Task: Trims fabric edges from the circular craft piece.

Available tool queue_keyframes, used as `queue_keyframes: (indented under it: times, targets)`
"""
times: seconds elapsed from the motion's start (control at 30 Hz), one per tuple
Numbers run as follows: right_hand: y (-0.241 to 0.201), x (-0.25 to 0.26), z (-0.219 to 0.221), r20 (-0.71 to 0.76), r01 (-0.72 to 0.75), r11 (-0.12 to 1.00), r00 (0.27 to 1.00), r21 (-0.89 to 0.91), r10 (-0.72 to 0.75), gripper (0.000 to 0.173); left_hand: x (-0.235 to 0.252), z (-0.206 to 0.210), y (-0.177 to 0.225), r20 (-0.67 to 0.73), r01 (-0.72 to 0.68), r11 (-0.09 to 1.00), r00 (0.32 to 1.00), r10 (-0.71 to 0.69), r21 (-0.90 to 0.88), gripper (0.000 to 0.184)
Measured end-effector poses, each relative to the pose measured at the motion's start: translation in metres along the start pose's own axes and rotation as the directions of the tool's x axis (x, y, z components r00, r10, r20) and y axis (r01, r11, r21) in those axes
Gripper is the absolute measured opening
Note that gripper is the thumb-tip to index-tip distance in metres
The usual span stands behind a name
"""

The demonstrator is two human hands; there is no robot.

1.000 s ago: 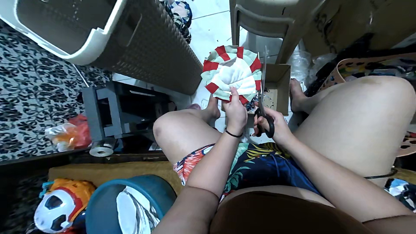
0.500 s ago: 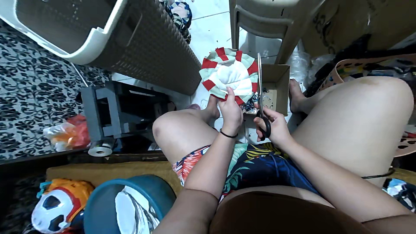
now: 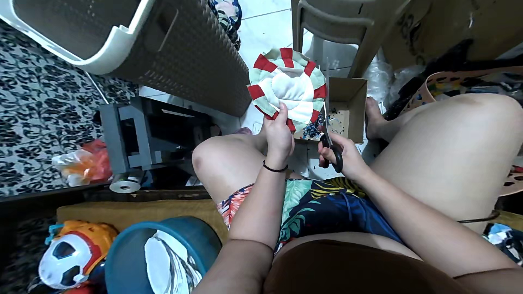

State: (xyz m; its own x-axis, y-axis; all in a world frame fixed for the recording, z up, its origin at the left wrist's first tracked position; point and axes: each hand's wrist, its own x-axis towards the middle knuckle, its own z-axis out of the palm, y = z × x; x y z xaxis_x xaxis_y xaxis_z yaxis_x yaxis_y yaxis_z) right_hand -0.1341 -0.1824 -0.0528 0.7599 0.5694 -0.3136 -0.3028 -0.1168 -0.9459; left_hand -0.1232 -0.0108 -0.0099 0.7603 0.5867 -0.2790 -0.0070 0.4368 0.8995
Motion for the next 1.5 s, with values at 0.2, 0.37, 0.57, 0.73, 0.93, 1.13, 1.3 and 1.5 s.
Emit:
queue_keyframes:
  times: [0.2,0.37,0.57,0.73,0.93,1.13,1.3,1.5]
  targets:
    - [-0.003,0.000,-0.001,-0.041,0.009,1.000,0.999,0.006,-0.009,0.075,-0.004,0.005,-0.003,-0.013,0.028,0.999,1.000,-0.028,0.016,0.019]
    - [-0.008,-0.002,0.000,-0.074,-0.013,1.000,0.997,0.023,0.015,0.067,-0.003,0.004,-0.005,0.009,0.011,1.000,1.000,-0.011,0.019,0.019]
    - [-0.007,-0.003,0.000,-0.099,-0.015,0.998,0.995,0.061,0.021,0.063,-0.001,0.004,-0.004,-0.006,0.004,1.000,1.000,-0.004,0.023,0.018]
    - [-0.006,-0.005,-0.001,-0.106,-0.013,0.998,0.994,0.053,0.019,0.059,0.004,0.000,-0.003,-0.013,-0.003,0.999,1.000,0.003,0.032,0.019]
    - [-0.005,-0.007,0.000,-0.077,-0.055,0.996,0.995,0.076,0.061,0.055,0.012,-0.008,0.004,-0.018,-0.032,0.999,0.999,0.033,0.042,0.021]
    - [-0.007,-0.010,0.003,-0.047,-0.094,0.975,0.993,0.200,0.106,0.052,0.021,-0.013,0.009,-0.092,-0.040,0.999,0.995,0.039,-0.011,0.024]
    - [0.002,-0.006,-0.004,0.130,-0.048,0.993,0.991,0.104,0.034,0.082,0.022,-0.017,0.018,-0.087,0.150,0.982,0.983,-0.160,-0.110,0.030]
    - [-0.001,-0.008,-0.005,0.151,0.023,0.999,0.988,0.040,-0.029,0.102,0.018,-0.015,0.022,-0.098,0.170,0.984,0.980,-0.174,-0.051,0.023]
